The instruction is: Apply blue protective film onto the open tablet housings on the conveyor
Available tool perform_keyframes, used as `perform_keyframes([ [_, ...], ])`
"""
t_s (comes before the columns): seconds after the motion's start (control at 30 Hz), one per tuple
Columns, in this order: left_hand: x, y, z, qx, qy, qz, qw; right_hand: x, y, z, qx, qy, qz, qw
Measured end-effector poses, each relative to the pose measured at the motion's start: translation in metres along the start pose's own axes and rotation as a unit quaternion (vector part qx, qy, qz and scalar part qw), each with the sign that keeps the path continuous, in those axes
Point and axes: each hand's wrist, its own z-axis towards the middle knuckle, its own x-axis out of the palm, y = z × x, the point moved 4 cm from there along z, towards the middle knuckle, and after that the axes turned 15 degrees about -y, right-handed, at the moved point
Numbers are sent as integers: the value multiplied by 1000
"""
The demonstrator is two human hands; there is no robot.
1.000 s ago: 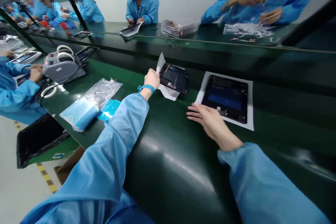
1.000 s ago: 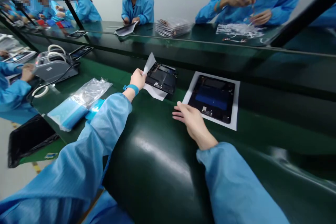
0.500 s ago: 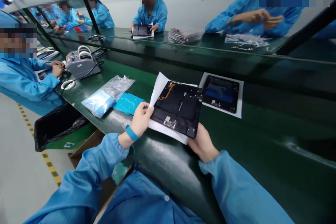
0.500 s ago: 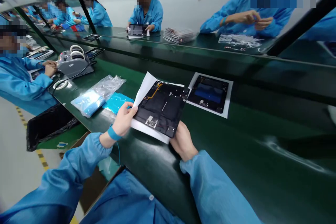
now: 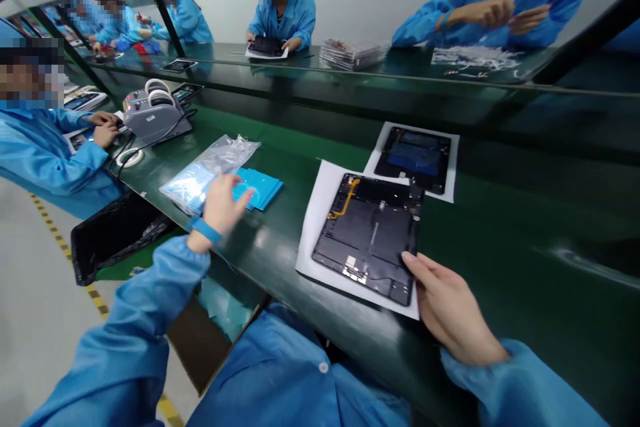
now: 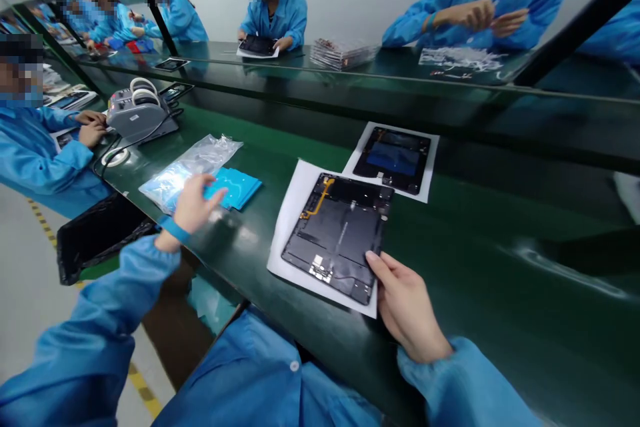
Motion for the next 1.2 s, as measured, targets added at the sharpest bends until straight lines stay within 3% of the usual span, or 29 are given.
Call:
perform_keyframes([
  [0.1,-41,44,60,-12,-24,115,993,-19,-2,-1,30,-28,-36,999],
  [0.2,-59,77,95,-33,33,183,982,-33,-4,3,37,-52,-73,995],
  [0.3,-63,90,109,-41,84,219,971,-51,-1,10,-13,-127,-150,980],
  [0.37,-64,91,111,-36,104,233,966,-61,3,13,-66,-160,-247,954],
  [0.5,-60,87,105,-1,103,256,961,-67,11,13,-140,-142,-380,903],
  [0.6,-46,73,91,52,68,256,963,-65,14,13,-175,-140,-393,892],
  [0.67,-24,58,77,85,72,229,967,-64,13,15,-181,-140,-406,885],
  [0.83,52,21,45,114,159,157,968,-66,13,19,-216,-144,-440,860],
  [0.9,73,14,42,110,183,145,966,-67,13,18,-220,-137,-442,859],
  [1.0,84,14,47,88,215,133,963,-69,10,15,-203,-128,-437,867],
  [1.2,77,23,60,48,259,90,960,-65,12,11,-205,-120,-428,872],
])
